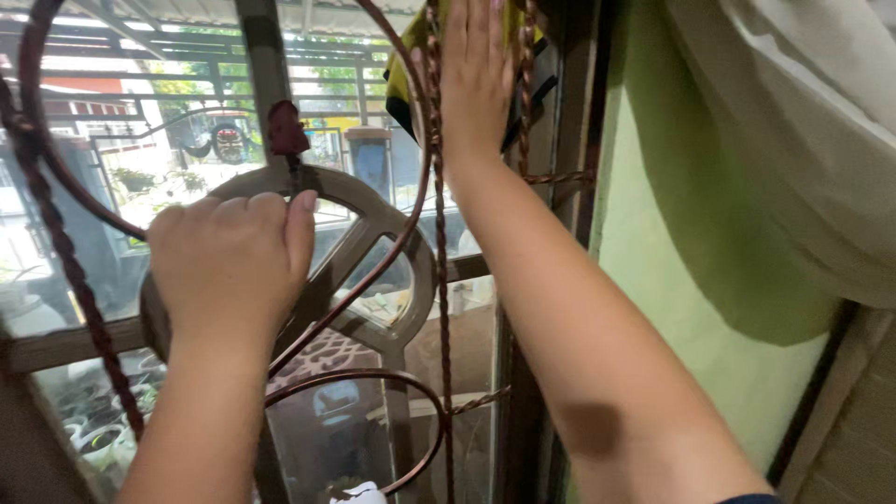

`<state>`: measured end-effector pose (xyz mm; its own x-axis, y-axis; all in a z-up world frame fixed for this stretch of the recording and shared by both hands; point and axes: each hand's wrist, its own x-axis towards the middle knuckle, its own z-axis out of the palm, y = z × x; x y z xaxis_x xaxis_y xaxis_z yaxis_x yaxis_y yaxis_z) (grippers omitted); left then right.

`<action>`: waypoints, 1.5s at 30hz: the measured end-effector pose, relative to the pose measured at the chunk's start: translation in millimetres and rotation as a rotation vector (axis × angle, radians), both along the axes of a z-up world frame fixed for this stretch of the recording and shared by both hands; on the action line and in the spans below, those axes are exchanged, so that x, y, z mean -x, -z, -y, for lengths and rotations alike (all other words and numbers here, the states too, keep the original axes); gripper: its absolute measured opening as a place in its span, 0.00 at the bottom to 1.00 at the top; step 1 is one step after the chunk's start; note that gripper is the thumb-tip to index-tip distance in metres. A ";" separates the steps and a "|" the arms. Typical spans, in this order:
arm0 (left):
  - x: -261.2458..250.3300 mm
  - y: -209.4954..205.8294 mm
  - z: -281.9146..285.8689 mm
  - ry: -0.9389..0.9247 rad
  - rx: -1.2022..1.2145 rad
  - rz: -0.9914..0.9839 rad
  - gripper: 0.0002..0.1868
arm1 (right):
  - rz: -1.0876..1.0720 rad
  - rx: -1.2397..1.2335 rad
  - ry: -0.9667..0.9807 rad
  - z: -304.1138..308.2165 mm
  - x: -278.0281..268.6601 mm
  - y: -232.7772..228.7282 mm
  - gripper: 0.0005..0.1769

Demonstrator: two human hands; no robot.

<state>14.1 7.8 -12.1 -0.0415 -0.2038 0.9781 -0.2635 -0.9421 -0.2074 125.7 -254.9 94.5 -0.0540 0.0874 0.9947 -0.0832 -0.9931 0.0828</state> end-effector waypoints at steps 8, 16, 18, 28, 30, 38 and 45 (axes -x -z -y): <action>-6.0 -0.9 -1.4 0.039 0.038 0.029 0.24 | -0.234 0.472 -0.200 -20.2 41.4 8.9 0.40; -0.6 -4.3 1.8 -0.037 0.006 -0.013 0.25 | 0.141 -0.085 0.661 14.5 -37.4 -2.2 0.39; 0.9 -4.1 1.0 -0.050 -0.011 -0.037 0.26 | 0.114 -0.057 0.551 22.8 -46.6 0.4 0.39; 4.8 -7.0 1.0 -0.105 -0.034 -0.007 0.25 | -0.200 0.498 -0.018 -16.0 32.5 14.2 0.48; 2.7 -6.0 -2.3 0.075 0.019 -0.017 0.26 | -0.251 0.423 -0.097 -19.6 37.0 16.0 0.47; -2.7 -3.7 -0.2 -0.110 -0.022 -0.019 0.26 | 0.127 0.002 0.584 22.8 -53.9 11.3 0.39; -7.4 1.9 0.0 -0.113 0.017 0.003 0.28 | 0.007 -0.036 -0.546 22.0 -82.6 22.9 0.41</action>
